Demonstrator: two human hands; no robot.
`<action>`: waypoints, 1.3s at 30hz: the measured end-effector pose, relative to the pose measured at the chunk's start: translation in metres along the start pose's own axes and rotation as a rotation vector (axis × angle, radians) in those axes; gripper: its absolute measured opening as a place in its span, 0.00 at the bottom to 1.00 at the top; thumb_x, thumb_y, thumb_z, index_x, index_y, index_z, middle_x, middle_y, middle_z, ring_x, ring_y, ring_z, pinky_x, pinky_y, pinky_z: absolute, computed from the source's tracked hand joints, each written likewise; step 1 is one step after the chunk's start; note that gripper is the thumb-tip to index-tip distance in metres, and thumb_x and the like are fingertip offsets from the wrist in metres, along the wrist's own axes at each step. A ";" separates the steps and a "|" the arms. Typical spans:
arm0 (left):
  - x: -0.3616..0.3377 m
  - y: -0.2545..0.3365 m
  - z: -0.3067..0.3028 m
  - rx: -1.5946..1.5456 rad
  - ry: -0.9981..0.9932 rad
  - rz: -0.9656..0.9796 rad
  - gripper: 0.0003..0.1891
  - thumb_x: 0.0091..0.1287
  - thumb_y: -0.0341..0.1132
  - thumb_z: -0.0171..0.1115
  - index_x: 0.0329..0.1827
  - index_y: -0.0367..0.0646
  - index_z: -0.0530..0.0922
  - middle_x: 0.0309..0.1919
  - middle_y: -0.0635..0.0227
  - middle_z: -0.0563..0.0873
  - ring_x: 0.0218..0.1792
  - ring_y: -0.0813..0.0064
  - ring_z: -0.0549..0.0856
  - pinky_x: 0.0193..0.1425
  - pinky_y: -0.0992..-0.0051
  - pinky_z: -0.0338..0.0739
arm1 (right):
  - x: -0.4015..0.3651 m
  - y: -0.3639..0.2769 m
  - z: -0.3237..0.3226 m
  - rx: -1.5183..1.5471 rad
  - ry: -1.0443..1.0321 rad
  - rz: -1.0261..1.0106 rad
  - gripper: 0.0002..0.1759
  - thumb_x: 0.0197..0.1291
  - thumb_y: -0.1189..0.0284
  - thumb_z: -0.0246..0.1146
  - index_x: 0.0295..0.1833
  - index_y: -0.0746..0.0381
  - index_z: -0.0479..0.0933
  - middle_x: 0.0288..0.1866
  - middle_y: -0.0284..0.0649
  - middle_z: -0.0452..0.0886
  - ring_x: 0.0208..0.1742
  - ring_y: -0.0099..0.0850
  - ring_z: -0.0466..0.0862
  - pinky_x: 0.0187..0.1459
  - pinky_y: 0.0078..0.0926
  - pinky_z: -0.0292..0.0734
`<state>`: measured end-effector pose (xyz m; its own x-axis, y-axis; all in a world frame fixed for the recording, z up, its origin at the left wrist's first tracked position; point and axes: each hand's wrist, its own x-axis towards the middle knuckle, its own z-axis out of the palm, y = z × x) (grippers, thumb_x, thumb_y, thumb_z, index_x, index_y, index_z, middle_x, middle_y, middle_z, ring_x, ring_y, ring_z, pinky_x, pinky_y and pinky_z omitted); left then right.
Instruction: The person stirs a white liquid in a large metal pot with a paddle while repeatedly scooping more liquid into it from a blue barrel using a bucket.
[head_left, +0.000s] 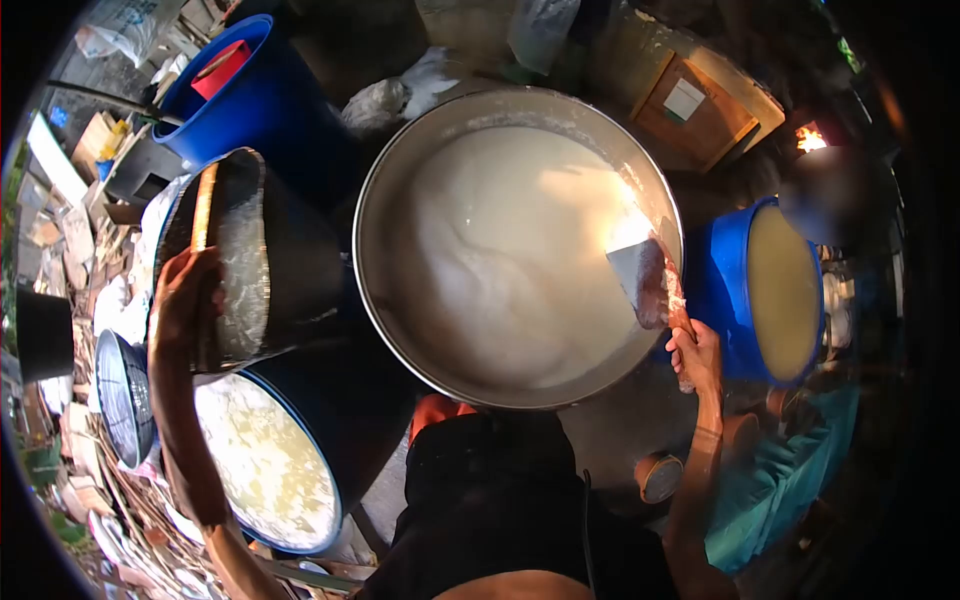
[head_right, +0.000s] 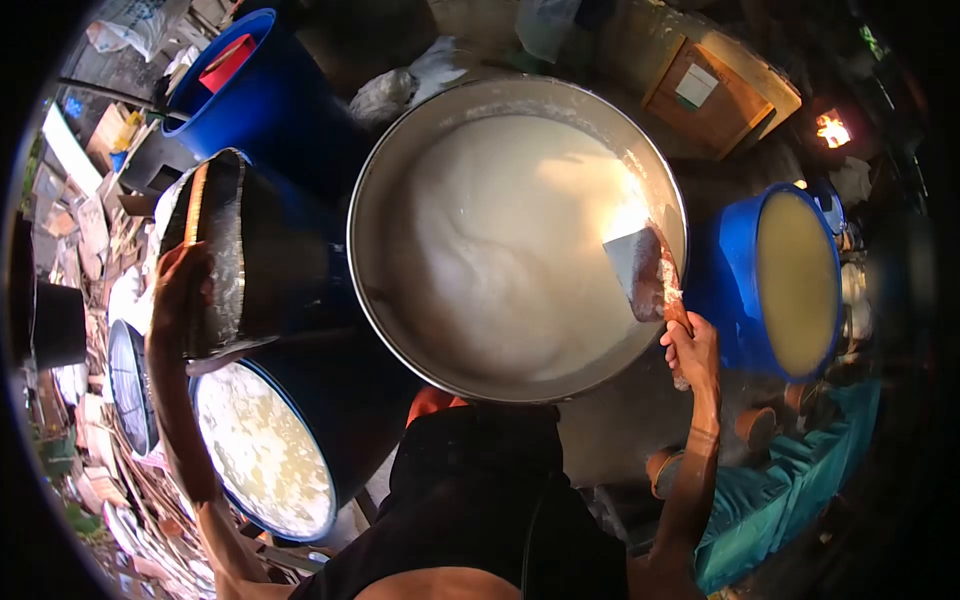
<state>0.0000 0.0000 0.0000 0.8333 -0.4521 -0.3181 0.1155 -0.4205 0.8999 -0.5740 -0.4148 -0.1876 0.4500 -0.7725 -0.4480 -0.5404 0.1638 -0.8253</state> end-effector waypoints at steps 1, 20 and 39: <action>-0.001 -0.007 0.014 -0.046 -0.027 -0.010 0.10 0.73 0.41 0.66 0.39 0.47 0.77 0.23 0.76 0.78 0.17 0.82 0.78 0.20 0.78 0.75 | -0.001 -0.009 0.006 -0.031 0.021 -0.031 0.12 0.71 0.67 0.61 0.53 0.63 0.78 0.31 0.35 0.83 0.21 0.20 0.79 0.22 0.19 0.75; -0.055 -0.153 0.382 -0.770 0.095 -0.571 0.04 0.67 0.30 0.60 0.35 0.43 0.74 0.24 0.69 0.75 0.19 0.74 0.75 0.24 0.69 0.74 | 0.239 -0.006 0.038 -0.378 -0.102 -0.105 0.19 0.69 0.67 0.63 0.62 0.61 0.74 0.39 0.50 0.88 0.40 0.50 0.89 0.42 0.43 0.82; -0.068 -0.172 0.439 -1.219 0.150 -0.634 0.07 0.64 0.31 0.57 0.32 0.48 0.67 0.24 0.75 0.67 0.20 0.81 0.68 0.26 0.76 0.69 | 0.331 0.070 0.120 -0.753 -0.544 -0.593 0.16 0.70 0.65 0.62 0.60 0.58 0.74 0.41 0.55 0.87 0.47 0.61 0.85 0.47 0.54 0.80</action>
<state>-0.3132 -0.2422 -0.2640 0.5019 -0.3227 -0.8025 0.8235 0.4620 0.3292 -0.3781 -0.5853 -0.4346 0.9345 -0.2008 -0.2940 -0.3465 -0.7023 -0.6218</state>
